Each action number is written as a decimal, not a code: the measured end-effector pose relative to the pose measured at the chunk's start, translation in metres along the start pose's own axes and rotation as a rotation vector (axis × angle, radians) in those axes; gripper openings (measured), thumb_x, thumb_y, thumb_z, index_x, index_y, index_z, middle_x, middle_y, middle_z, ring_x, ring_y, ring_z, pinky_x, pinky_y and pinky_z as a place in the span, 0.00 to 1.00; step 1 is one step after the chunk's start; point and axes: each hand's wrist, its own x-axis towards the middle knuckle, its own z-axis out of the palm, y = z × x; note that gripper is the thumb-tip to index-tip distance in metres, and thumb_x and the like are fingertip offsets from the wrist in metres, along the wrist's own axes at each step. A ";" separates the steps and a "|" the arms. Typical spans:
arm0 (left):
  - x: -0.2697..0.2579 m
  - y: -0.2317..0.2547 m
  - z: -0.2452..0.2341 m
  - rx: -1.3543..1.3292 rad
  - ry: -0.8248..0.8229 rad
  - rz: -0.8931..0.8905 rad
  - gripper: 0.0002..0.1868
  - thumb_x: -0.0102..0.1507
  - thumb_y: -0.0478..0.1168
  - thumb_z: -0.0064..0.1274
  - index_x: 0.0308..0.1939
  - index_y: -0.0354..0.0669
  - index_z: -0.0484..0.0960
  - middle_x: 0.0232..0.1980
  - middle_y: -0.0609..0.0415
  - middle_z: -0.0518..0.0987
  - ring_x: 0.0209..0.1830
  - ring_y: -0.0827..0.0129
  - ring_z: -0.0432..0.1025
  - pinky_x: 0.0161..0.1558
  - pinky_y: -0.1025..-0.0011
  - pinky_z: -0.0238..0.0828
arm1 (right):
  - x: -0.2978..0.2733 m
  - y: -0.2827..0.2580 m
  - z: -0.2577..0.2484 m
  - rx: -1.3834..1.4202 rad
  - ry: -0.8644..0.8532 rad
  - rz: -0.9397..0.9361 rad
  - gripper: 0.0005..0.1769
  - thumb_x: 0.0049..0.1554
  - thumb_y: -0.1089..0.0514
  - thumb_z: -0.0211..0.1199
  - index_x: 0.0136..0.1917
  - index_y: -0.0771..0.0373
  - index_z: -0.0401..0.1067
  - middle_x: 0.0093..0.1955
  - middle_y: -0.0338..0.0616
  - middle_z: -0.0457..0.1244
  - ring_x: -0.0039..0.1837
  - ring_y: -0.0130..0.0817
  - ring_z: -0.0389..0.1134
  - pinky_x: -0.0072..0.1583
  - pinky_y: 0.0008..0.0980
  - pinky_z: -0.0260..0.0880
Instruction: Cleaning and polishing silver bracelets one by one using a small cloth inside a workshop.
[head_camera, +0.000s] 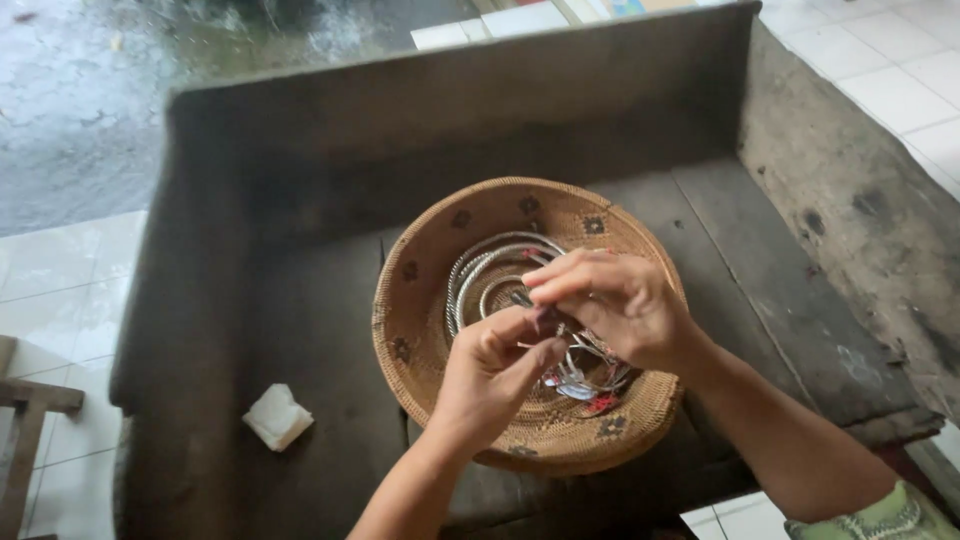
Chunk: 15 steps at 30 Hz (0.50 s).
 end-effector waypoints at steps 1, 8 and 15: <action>0.001 -0.001 0.000 -0.006 -0.002 -0.010 0.02 0.66 0.34 0.59 0.39 0.44 0.81 0.33 0.64 0.73 0.33 0.78 0.63 0.36 0.77 0.62 | -0.002 0.005 0.000 0.001 0.001 0.012 0.09 0.63 0.65 0.56 0.52 0.64 0.77 0.57 0.51 0.71 0.59 0.39 0.74 0.59 0.32 0.78; 0.003 -0.030 -0.002 0.040 0.112 -0.023 0.10 0.62 0.33 0.60 0.47 0.34 0.87 0.37 0.48 0.84 0.34 0.72 0.75 0.34 0.76 0.77 | -0.006 0.004 0.011 -0.101 0.078 -0.055 0.15 0.63 0.69 0.52 0.59 0.67 0.76 0.61 0.58 0.70 0.60 0.43 0.74 0.62 0.36 0.76; 0.003 -0.005 -0.001 0.116 0.067 0.162 0.08 0.61 0.29 0.60 0.45 0.33 0.86 0.37 0.42 0.85 0.37 0.66 0.79 0.35 0.72 0.80 | -0.005 0.018 0.008 -0.295 0.180 -0.200 0.21 0.68 0.54 0.46 0.55 0.62 0.80 0.61 0.56 0.70 0.48 0.35 0.73 0.52 0.31 0.75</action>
